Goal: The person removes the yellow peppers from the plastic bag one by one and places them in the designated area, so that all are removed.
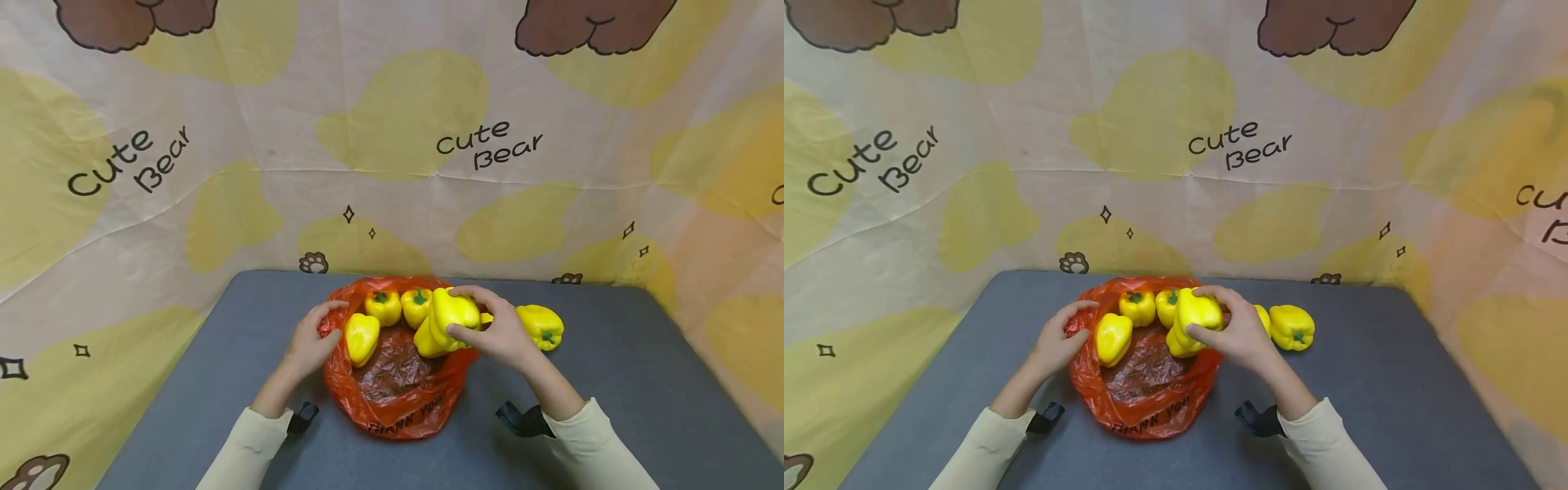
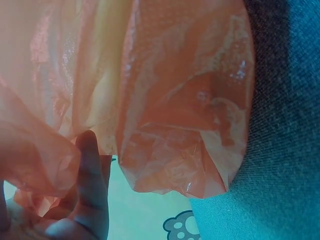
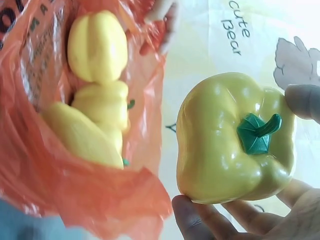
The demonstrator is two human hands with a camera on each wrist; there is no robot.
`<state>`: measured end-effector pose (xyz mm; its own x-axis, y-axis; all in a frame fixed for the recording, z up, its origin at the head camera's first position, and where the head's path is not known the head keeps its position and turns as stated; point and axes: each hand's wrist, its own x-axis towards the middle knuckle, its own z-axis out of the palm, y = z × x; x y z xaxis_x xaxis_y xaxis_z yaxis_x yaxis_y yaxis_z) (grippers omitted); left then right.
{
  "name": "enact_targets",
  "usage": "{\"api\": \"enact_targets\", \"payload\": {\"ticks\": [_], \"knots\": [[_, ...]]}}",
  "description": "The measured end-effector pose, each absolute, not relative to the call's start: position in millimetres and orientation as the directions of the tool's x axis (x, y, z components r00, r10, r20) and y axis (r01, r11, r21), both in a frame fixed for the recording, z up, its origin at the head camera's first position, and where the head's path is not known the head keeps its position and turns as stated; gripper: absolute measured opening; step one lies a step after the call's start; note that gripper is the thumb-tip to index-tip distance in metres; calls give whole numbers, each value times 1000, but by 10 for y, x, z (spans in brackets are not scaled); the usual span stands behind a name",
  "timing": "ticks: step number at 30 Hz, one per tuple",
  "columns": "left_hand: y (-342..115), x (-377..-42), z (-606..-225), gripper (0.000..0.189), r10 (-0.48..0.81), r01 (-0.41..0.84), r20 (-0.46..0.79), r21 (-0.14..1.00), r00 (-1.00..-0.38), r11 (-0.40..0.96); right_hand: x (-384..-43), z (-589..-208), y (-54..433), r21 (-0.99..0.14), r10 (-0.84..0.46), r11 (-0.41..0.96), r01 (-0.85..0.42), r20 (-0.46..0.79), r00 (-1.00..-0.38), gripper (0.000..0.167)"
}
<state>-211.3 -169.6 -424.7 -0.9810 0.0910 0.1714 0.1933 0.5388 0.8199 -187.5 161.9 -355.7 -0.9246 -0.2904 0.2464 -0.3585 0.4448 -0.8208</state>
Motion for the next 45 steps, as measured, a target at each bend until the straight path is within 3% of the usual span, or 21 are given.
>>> {"api": "enact_targets", "payload": {"ticks": [36, 45], "knots": [[-1694, -2104, -4227, 44, 97, 198, 173, 813, -980, 547, -1953, -3444, 2629, -715, -109, 635, -291, 290, -951, 50], [-1691, -2094, -4228, 44, 99, 196, 170, 809, -981, 554, -2017, -3487, 2976, -681, -32, 706, -197, 247, -968, 55]]}}
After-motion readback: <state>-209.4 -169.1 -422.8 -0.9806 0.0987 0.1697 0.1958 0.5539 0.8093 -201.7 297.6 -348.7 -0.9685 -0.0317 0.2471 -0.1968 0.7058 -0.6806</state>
